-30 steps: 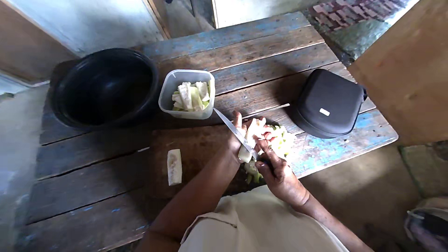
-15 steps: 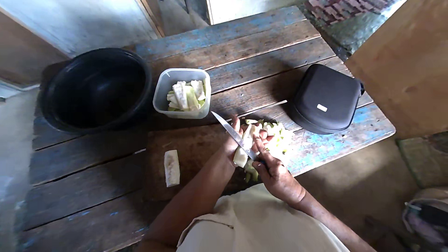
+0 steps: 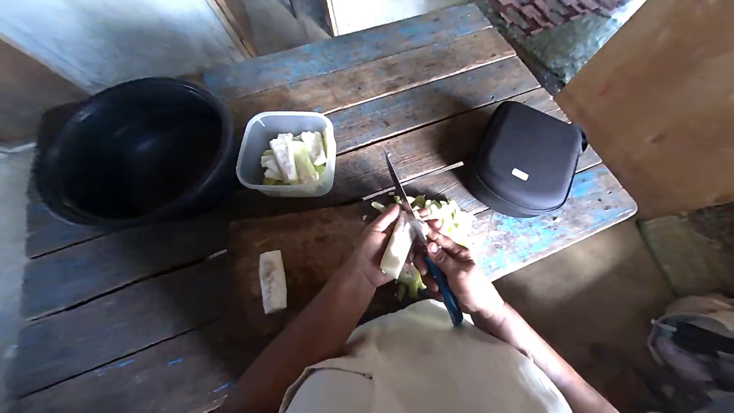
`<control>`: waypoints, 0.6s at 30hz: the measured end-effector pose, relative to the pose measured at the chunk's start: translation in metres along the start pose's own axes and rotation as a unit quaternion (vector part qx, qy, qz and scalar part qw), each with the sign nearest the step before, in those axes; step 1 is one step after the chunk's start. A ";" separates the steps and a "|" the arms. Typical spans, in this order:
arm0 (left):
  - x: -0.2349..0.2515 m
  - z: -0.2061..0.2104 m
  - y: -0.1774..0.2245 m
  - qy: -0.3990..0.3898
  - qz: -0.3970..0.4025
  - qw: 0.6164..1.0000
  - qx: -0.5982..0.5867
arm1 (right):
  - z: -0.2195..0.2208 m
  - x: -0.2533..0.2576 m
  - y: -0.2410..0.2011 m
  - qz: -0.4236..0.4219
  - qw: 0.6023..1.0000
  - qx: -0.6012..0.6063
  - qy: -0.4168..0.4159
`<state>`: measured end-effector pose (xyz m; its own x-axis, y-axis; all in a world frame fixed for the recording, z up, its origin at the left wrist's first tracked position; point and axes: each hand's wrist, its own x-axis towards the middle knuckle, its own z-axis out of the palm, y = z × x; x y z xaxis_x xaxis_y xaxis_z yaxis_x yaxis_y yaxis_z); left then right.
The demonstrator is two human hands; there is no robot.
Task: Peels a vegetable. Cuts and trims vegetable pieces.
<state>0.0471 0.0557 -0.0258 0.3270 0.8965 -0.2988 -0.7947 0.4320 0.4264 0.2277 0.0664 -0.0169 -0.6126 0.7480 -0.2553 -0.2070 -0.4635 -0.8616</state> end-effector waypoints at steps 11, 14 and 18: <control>-0.031 0.007 0.010 0.194 0.034 0.886 0.420 | 0.003 0.008 0.011 -0.042 0.942 -0.334 -0.010; -0.033 0.010 0.010 0.207 0.031 0.880 0.427 | 0.002 0.009 0.011 -0.038 0.905 -0.424 -0.007; -0.035 0.008 0.009 0.182 0.004 0.877 0.445 | 0.002 0.011 0.010 -0.021 0.905 -0.424 -0.010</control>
<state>0.0328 0.0291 -0.0044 0.0087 0.8791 -0.4765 -0.0302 0.4765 0.8787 0.2175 0.0688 -0.0270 -0.6330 0.7442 -0.2131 0.4242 0.1031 -0.8997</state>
